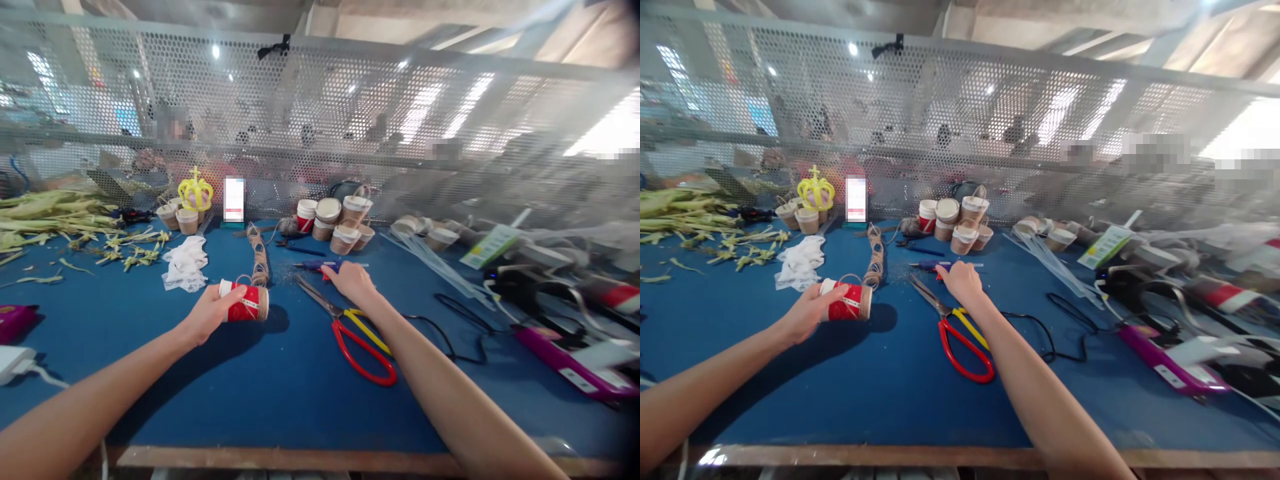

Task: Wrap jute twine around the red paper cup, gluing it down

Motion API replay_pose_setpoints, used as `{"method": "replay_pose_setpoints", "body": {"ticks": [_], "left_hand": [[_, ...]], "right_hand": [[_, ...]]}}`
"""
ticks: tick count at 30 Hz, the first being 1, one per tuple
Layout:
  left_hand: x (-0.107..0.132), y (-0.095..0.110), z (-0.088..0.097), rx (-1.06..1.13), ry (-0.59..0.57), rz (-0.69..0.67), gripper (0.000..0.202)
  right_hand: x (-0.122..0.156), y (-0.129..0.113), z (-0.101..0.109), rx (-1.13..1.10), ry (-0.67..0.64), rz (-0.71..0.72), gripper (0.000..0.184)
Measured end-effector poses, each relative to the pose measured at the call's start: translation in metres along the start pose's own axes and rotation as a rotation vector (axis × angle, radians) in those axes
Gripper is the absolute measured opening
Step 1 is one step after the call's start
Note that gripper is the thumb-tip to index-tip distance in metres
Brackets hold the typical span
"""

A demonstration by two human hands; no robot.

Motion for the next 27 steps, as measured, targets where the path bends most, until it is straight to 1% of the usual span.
{"method": "replay_pose_setpoints", "body": {"ticks": [2, 3, 6, 9, 11, 14, 16, 18, 20, 22, 24, 27], "left_hand": [[0.002, 0.003, -0.002, -0.063, -0.021, -0.026, 0.031], [0.003, 0.004, -0.004, -0.096, -0.035, -0.04, 0.031], [0.007, 0.008, -0.011, -0.18, -0.087, -0.092, 0.032], [0.012, 0.011, -0.017, -0.268, -0.115, -0.146, 0.032], [0.014, 0.013, -0.018, -0.366, -0.116, -0.181, 0.032], [0.017, 0.012, -0.02, -0.509, -0.148, -0.211, 0.032], [0.018, 0.011, -0.023, -0.561, -0.193, -0.215, 0.032], [0.02, 0.011, -0.025, -0.586, -0.227, -0.228, 0.032], [0.021, 0.011, -0.026, -0.589, -0.244, -0.229, 0.033], [0.02, 0.01, -0.026, -0.558, -0.256, -0.213, 0.035], [0.019, 0.007, -0.026, -0.482, -0.271, -0.168, 0.036], [0.014, -0.001, -0.024, -0.291, -0.28, -0.023, 0.033]], "right_hand": [[0.015, -0.018, 0.005, -0.078, -0.018, 0.058, 0.029], [0.025, -0.03, 0.005, -0.135, -0.061, 0.117, 0.032], [0.058, -0.074, -0.003, -0.343, -0.297, 0.298, 0.042], [0.083, -0.105, -0.015, -0.54, -0.488, 0.389, 0.044], [0.089, -0.116, -0.024, -0.642, -0.576, 0.396, 0.047], [0.088, -0.121, -0.039, -0.787, -0.683, 0.353, 0.052], [0.087, -0.122, -0.048, -0.903, -0.747, 0.315, 0.048], [0.087, -0.122, -0.053, -1.027, -0.767, 0.278, 0.035], [0.087, -0.121, -0.051, -1.134, -0.735, 0.244, 0.023], [0.088, -0.118, -0.047, -1.213, -0.686, 0.22, 0.017], [0.089, -0.116, -0.04, -1.262, -0.635, 0.213, 0.015], [0.087, -0.111, -0.028, -1.292, -0.551, 0.216, 0.015]]}}
Point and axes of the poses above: each hand's wrist, its own x-axis away from the middle knuckle, its own z-axis out of the back of the hand, y = z × x, the point moved 7 cm from there along -x, towards the middle knuckle, and after that the axes turned 12 degrees about -x, right-handed, at the moved point
